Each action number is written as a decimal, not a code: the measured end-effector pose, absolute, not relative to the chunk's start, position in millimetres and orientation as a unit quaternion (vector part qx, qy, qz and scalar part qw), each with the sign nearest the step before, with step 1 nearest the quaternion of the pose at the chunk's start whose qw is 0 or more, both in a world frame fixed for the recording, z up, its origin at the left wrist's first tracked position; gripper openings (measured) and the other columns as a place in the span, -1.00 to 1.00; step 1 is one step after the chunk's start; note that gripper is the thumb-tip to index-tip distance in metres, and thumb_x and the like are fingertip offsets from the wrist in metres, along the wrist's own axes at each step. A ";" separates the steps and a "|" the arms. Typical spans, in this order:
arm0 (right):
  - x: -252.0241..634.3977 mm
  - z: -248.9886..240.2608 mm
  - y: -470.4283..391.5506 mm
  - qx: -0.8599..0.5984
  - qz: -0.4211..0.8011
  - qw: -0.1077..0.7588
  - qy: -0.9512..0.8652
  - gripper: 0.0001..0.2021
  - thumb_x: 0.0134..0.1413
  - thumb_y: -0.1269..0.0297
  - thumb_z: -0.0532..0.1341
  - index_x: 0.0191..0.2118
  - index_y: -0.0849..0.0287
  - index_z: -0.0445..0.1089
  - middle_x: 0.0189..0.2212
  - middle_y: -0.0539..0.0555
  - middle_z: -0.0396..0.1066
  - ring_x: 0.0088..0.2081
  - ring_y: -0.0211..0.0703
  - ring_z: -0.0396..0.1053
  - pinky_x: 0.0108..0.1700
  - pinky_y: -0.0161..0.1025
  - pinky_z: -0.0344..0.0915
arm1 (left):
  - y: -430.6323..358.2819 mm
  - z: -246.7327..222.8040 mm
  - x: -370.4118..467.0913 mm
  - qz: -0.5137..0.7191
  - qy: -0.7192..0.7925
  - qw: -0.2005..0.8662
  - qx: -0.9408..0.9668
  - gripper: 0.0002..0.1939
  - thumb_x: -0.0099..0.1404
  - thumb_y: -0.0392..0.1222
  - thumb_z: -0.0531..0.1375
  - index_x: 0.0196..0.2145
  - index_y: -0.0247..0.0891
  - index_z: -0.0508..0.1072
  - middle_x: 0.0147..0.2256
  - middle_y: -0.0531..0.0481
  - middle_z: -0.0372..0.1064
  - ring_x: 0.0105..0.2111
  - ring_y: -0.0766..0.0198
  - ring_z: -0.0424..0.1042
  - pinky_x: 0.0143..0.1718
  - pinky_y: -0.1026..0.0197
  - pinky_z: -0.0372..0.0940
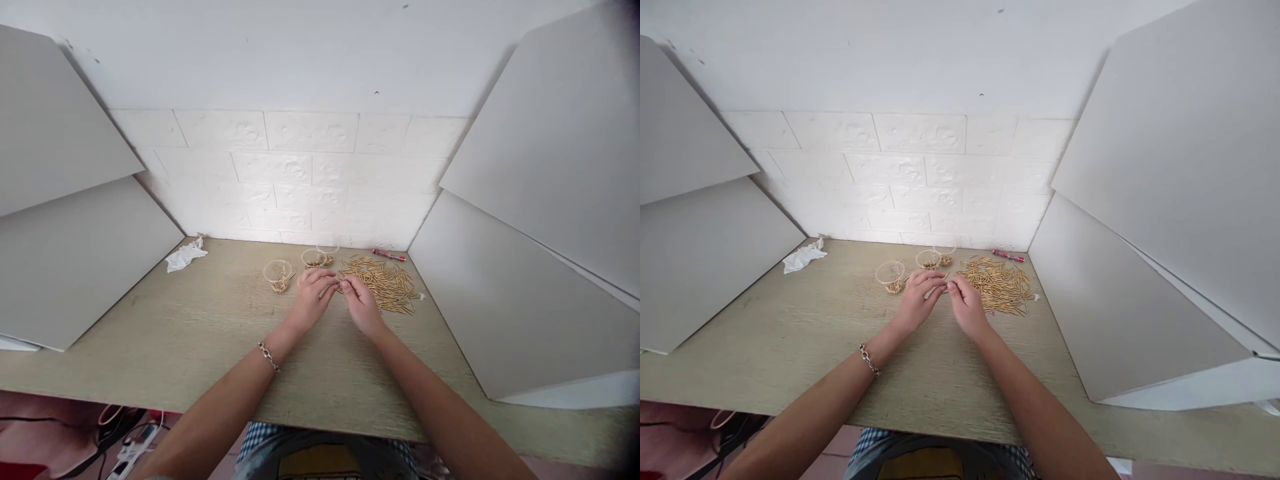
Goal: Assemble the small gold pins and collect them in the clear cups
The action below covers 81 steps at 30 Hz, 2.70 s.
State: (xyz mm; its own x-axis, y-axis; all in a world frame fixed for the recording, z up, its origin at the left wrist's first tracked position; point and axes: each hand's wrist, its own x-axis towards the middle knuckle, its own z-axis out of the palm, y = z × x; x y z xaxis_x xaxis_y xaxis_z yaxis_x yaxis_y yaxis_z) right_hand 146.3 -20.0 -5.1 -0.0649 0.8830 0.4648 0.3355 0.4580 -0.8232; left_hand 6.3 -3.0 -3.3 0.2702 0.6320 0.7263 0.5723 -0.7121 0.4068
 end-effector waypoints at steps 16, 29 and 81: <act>147.8 -11.3 -15.9 -0.520 0.202 0.461 -0.690 -0.74 0.15 0.19 -0.05 -0.52 0.15 0.11 -0.59 -0.07 0.11 -0.51 -0.27 0.10 -0.43 -0.32 0.01 | -6.6 -4.0 6.2 0.387 0.413 0.001 0.824 -0.84 0.27 -0.19 0.09 -0.30 -0.16 0.48 -0.16 0.00 0.38 -0.08 0.18 0.21 -0.05 0.06 0.09; 149.6 -15.3 -12.0 -0.528 0.181 0.430 -0.710 -0.74 0.16 0.22 -0.05 -0.52 0.14 0.13 -0.58 -0.04 0.17 -0.49 -0.24 0.15 -0.43 -0.32 0.03 | -6.3 -5.0 7.0 0.345 0.436 -0.005 0.831 -0.84 0.26 -0.17 0.10 -0.30 -0.12 0.49 -0.13 -0.02 0.36 -0.06 0.13 0.18 -0.07 0.03 0.10; 151.0 -2.8 -17.9 -0.445 0.099 0.518 -0.724 -0.82 0.12 0.28 0.07 -0.32 0.12 0.43 -0.36 0.04 0.46 -0.31 -0.16 0.34 -0.18 -0.17 0.15 | 0.9 2.5 5.5 0.475 0.387 0.575 0.542 -0.79 0.07 -0.32 0.14 -0.28 -0.30 0.45 -0.25 -0.06 0.44 -0.22 0.24 0.39 -0.17 0.18 0.28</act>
State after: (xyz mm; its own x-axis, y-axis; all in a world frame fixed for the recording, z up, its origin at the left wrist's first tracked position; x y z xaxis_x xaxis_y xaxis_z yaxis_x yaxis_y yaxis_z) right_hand 151.0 -17.9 -2.8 -0.0670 0.7462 0.6623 0.5420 0.5845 -0.6038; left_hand 5.5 0.9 2.5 0.2494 0.9658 0.0703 -0.1267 -0.0395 0.9912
